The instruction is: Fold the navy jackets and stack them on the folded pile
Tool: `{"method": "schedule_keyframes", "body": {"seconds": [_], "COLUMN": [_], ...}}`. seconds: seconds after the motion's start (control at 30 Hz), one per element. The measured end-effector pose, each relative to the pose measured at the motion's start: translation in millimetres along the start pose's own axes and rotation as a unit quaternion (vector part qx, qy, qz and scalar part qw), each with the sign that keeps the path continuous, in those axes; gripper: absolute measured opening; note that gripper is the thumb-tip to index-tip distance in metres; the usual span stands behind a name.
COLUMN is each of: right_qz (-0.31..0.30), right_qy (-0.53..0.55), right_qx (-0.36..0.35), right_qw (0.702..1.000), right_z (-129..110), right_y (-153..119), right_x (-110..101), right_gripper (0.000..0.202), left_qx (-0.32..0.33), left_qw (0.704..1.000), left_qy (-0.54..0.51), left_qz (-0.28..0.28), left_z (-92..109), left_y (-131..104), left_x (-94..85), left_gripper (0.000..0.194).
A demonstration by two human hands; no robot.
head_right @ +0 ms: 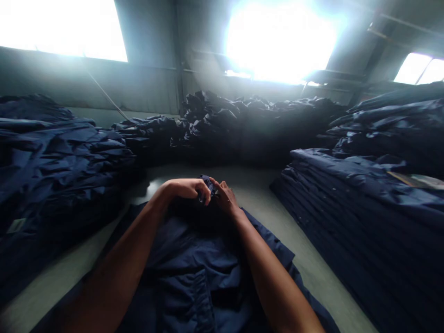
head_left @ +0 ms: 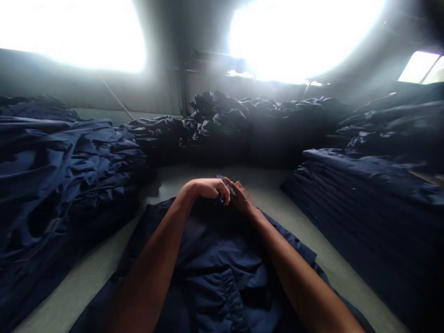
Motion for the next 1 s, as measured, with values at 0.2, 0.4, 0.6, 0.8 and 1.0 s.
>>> {"method": "schedule_keyframes", "body": {"seconds": [0.2, 0.4, 0.6, 0.8, 1.0], "right_qz": [0.016, 0.057, 0.138, -0.019, -0.143], "right_qy": [0.009, 0.084, 0.155, 0.211, 0.208], "right_qx": [-0.083, -0.072, 0.007, -0.002, -0.003], "right_qw": [0.996, 0.992, 0.978, 0.977, 0.968], "right_z": [-11, -11, -27, -50, -74], "right_y": [8, 17, 37, 42, 28], "right_x": [-16, -36, -76, -77, -59], "right_gripper": [0.078, 0.017, 0.011, 0.041, 0.043], "left_qx": [0.007, -0.054, -0.087, -0.100, -0.067], "left_qw": [0.999, 0.985, 0.897, 0.879, 0.855], "left_qy": [0.037, 0.113, 0.341, 0.349, 0.320], "left_qz": [-0.004, 0.117, 0.266, 0.309, 0.404], "left_z": [14, 5, -9, 7, 58], "left_y": [-11, -23, -19, -23, -47], "left_x": [-2.4, -19.3, -27.3, -31.9, -30.8], "left_gripper": [0.057, 0.050, 0.046, 0.027, 0.023]}}
Point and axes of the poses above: each hand's wrist, its own y-axis towards the middle knuckle, its own x-axis out of the palm, z = x × y, the point moved 4 cm from there along y, towards the middle knuckle, and after that the axes turned 12 degrees about z, right-handed, at the moved point
